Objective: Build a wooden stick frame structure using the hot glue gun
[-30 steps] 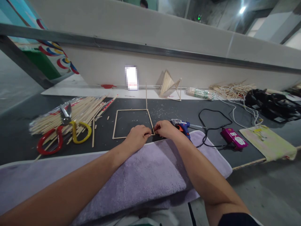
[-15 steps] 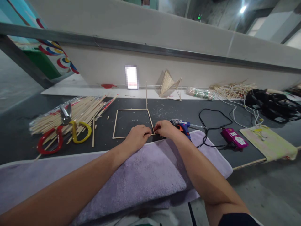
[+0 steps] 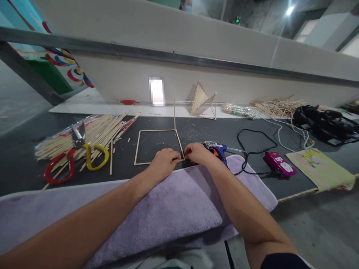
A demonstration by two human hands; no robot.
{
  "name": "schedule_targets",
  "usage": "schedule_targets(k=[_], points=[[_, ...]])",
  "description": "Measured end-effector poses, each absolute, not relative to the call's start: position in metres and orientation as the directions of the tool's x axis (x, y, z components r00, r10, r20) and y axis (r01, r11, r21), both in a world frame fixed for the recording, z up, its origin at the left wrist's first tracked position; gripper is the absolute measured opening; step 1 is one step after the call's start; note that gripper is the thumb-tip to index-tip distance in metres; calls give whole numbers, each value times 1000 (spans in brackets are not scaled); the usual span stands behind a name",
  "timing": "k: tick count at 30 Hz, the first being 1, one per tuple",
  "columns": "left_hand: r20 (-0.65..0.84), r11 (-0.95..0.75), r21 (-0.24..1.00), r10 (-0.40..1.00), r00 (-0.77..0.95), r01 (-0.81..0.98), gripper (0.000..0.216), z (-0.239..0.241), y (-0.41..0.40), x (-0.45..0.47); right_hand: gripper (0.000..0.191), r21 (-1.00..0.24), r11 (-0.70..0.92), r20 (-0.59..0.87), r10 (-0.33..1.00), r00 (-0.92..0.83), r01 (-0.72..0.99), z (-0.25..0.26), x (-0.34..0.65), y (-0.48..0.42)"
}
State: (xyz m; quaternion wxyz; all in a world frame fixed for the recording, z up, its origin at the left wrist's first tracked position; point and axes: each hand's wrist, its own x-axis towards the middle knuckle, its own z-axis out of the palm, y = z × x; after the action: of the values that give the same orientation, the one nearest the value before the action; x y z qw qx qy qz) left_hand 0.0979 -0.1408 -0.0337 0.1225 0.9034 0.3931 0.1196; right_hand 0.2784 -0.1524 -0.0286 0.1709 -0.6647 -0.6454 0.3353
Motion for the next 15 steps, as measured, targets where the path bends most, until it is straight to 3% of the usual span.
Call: schedule_targets(k=[15], points=[[108, -651, 334, 745, 658, 682, 21, -33, -140, 98, 14, -658, -111, -228, 972, -56, 745, -28, 278, -153]])
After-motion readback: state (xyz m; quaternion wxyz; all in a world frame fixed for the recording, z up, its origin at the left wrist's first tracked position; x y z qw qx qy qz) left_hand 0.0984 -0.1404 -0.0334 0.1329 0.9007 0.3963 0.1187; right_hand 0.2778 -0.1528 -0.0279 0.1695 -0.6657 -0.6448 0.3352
